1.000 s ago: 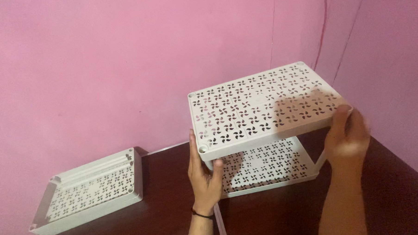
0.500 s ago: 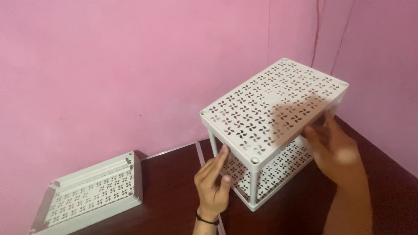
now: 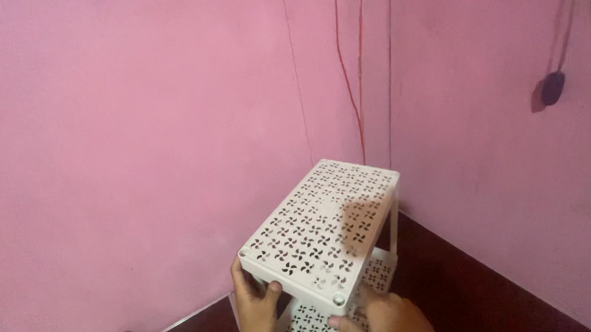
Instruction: The person disassembles a white plastic two-tier shelf by removing the top tray and detaching the four legs. They then reassemble the shelf by inserting the legs back into the base tray and placing the top tray on the legs.
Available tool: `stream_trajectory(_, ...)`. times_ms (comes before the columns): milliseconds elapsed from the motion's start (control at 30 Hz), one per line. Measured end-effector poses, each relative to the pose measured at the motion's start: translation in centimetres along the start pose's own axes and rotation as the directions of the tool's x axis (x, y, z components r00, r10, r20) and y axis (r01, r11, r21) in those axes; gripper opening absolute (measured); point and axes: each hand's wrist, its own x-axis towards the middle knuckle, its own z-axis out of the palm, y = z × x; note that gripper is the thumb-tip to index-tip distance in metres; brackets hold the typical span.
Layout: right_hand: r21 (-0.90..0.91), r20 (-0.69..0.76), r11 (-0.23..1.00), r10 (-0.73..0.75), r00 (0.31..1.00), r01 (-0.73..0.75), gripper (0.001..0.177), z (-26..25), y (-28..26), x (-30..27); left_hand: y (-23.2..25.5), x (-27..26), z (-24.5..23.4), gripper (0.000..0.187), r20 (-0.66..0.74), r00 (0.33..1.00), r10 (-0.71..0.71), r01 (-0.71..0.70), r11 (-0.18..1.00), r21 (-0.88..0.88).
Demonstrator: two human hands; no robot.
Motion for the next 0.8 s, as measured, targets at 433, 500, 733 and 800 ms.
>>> stream_trajectory(433,0.612,-0.253,0.791,0.190,0.949,0.005,0.043,-2.9,4.4,0.9,3.6,-2.4,6.1,0.103,-0.049,0.995,-0.091,0.103,0.915,0.391)
stream_trajectory(500,0.635,-0.202,0.770,0.235,0.951,-0.056,0.047,-2.3,4.5,1.5,4.2,-2.4,5.5,0.100,-0.100,0.981,-0.166,0.193,0.862,0.468)
stream_trajectory(733,0.725,-0.251,0.685,0.165,0.954,0.072,0.044,-0.7,6.8,2.0,4.2,-2.9,5.4,0.077,-0.080,0.994,-0.080,0.109,0.871,0.480)
stream_trajectory(800,0.708,-0.350,0.680,0.102,0.931,0.192,0.041,-0.1,7.5,2.6,4.1,-2.8,5.7,0.077,-0.087,0.994,-0.070,0.105,0.855,0.509)
